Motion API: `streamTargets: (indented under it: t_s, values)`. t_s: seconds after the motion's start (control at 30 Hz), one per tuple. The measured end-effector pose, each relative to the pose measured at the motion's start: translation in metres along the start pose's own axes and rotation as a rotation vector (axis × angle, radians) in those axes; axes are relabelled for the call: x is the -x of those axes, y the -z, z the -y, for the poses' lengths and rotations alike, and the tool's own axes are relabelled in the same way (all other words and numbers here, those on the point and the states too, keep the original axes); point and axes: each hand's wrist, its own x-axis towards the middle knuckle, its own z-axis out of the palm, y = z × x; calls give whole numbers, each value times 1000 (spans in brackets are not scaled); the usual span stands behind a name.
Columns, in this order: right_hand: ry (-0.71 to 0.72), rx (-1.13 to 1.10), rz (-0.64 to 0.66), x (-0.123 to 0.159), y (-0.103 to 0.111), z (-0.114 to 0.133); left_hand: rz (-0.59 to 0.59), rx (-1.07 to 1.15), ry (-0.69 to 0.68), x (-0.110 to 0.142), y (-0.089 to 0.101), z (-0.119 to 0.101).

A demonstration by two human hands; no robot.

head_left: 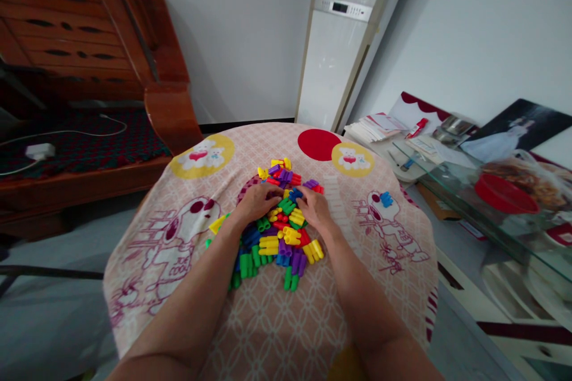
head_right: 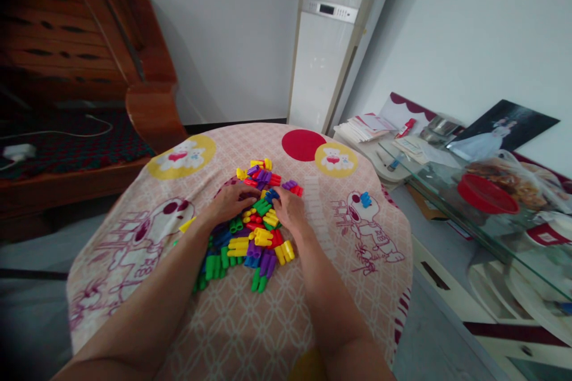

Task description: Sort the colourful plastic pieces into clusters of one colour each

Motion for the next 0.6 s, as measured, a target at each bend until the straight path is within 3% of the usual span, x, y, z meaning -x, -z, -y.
streamTargets:
  t_s: [0.23,0.3,0.43,0.53,0.6]
  values:
    - [-132,-65,-40,6,12,-4,-2,31,6,0,0,4]
    - [-161,-136,-118,5,23,-11,3,42,9,-1,0,5]
    - [-330,-193,-511,1,61,-43,10,61,7,-2,2,5]
    - [-488,-5,-833,11,98,-74,14,60,19,-2,3,3]
    - [-580,132,-959,24,121,-92,18,59,27,-1,4,2]
